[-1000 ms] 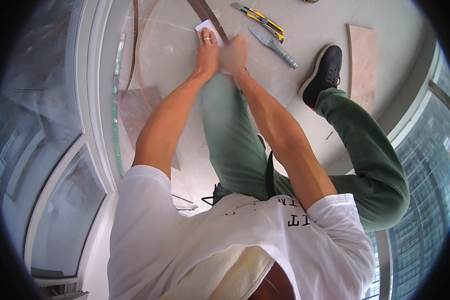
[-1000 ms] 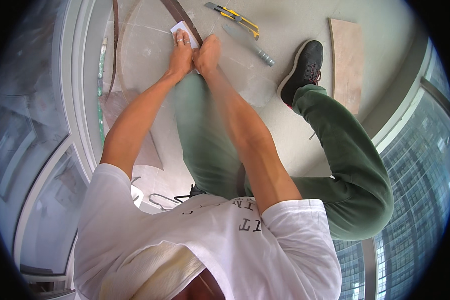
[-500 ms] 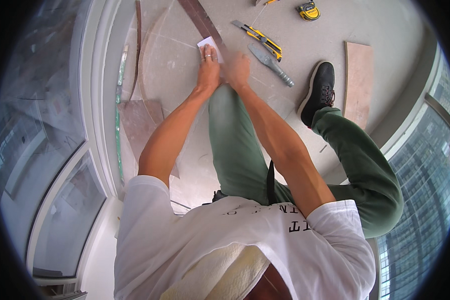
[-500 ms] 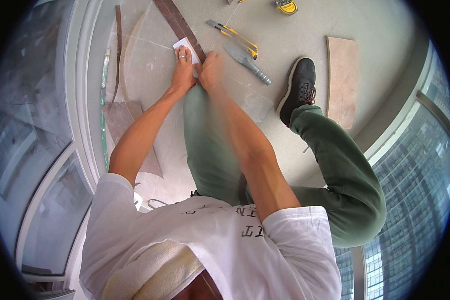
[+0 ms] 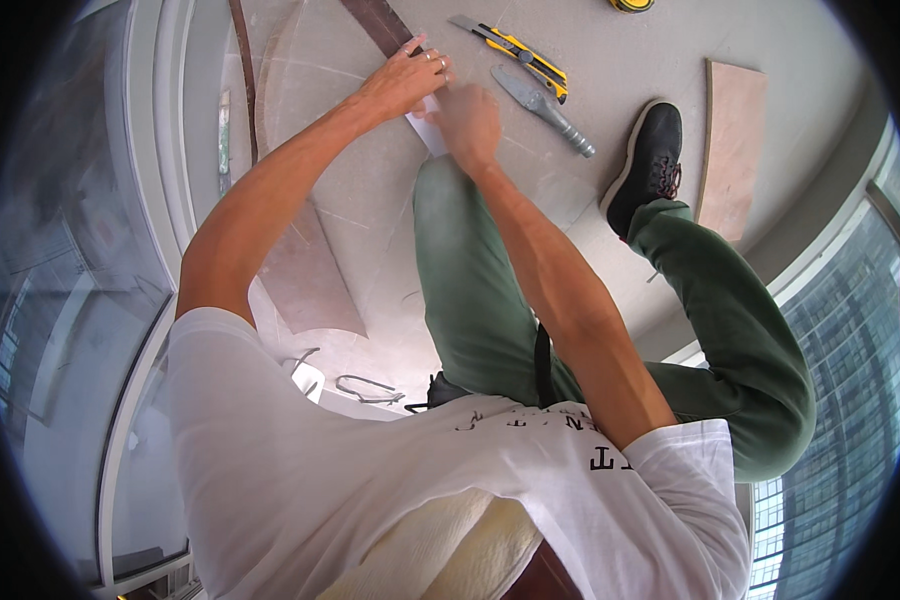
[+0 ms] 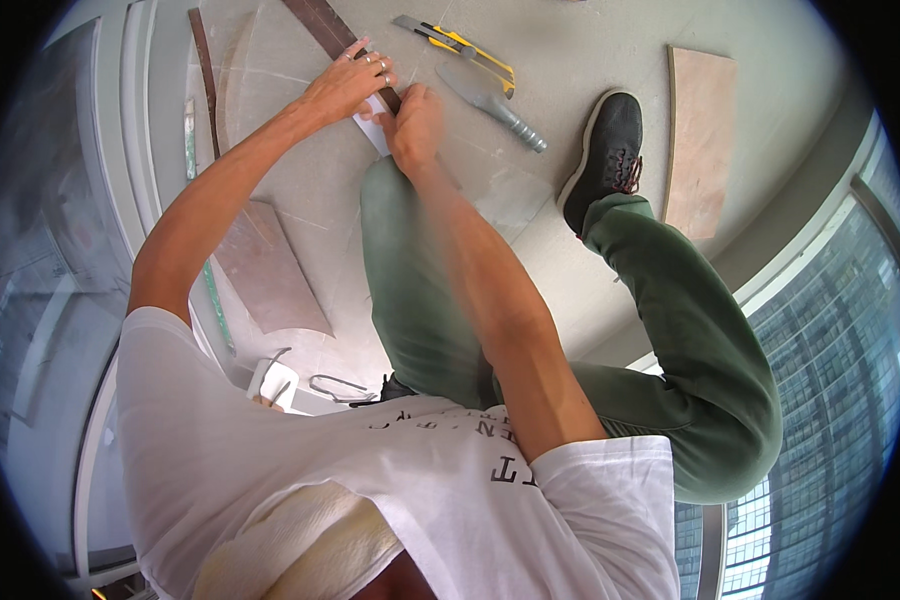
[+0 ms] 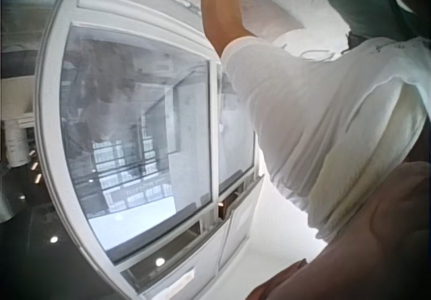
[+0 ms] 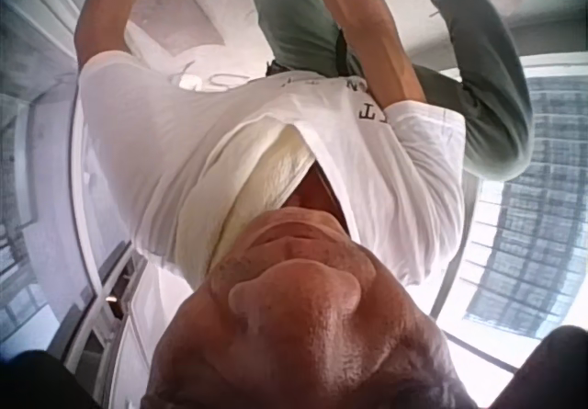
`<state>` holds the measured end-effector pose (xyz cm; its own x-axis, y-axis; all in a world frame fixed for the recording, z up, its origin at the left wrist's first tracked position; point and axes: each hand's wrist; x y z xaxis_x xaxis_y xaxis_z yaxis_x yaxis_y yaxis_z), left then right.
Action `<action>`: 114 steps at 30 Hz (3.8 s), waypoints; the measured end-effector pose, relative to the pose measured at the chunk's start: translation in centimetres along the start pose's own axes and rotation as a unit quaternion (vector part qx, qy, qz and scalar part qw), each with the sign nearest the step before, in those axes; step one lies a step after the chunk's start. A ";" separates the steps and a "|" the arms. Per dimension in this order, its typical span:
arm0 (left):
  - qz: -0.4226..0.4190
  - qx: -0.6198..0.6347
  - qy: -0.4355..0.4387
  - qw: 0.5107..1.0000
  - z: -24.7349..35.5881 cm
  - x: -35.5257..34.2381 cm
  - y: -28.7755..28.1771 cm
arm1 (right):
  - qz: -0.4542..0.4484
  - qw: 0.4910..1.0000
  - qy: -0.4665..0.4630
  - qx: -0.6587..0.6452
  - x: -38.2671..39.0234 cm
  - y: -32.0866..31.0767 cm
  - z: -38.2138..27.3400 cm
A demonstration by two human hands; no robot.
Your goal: The person measures a wooden strip with a tape measure and marks it with a pencil. They then use a straight edge and a utility knife to score and cut the strip. Finally, they measure a section of the floor.
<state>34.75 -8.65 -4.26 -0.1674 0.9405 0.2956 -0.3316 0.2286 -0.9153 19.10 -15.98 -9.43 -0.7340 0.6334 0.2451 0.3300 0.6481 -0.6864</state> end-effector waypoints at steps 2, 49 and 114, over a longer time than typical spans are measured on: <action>0.022 -0.001 0.002 1.000 0.0 0.1 0.1 | 0.010 1.000 0.001 0.002 0.1 -0.2 -0.4; -0.049 -0.002 0.051 0.998 1.4 -1.0 0.8 | -0.048 0.996 0.077 -0.026 9.6 -9.9 4.8; 0.333 0.744 -0.439 0.377 15.8 8.2 2.7 | -0.341 0.849 0.152 -0.374 -9.3 -7.9 -6.2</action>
<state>17.78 -4.25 0.02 -0.7002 0.0689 0.7106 0.0121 -0.9940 0.1083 27.01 -24.42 -2.03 -0.7561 0.0096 0.6544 0.2585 0.9230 0.2852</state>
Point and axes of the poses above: each hand's wrist, its own x-axis away from the middle knuckle, its own y-axis out of the palm, z = x × y, and after that the axes turned 14 degrees about z, right-handed
